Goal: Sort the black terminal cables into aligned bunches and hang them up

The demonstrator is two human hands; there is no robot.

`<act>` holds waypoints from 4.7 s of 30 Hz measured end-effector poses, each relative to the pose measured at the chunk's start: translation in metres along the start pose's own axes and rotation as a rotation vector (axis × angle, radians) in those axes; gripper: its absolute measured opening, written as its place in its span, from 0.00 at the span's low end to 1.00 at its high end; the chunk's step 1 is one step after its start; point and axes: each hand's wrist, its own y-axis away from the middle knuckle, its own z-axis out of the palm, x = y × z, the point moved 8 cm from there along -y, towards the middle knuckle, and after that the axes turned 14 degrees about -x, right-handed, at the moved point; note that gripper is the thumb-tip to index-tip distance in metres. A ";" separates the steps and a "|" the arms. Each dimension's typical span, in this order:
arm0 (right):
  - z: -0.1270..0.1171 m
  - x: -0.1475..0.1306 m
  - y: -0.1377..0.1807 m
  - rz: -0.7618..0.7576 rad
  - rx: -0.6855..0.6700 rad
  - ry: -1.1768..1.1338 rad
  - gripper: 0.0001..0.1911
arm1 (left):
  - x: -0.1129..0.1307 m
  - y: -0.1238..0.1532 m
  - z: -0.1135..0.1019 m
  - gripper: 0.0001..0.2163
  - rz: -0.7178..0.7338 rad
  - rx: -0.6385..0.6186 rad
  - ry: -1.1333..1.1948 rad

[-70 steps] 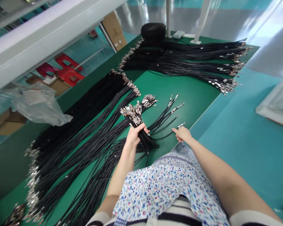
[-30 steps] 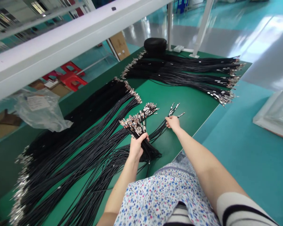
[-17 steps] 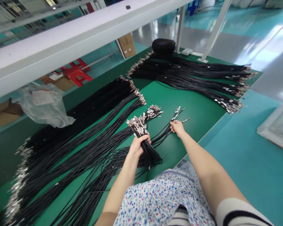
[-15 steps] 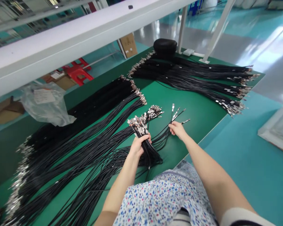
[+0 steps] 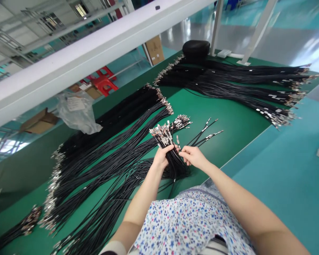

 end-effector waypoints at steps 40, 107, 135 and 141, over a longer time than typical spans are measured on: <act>-0.105 0.124 -0.013 0.826 0.638 0.098 0.08 | -0.010 0.000 -0.004 0.13 -0.012 0.143 -0.147; -0.172 0.073 -0.068 0.707 0.786 0.506 0.16 | 0.035 -0.003 0.041 0.10 -0.027 -0.105 -0.112; -0.148 0.029 -0.057 0.367 0.443 0.520 0.04 | 0.018 -0.024 0.008 0.12 0.022 0.163 0.012; -0.040 -0.052 -0.015 -0.021 0.007 0.060 0.09 | 0.024 -0.019 0.023 0.08 0.123 0.120 -0.058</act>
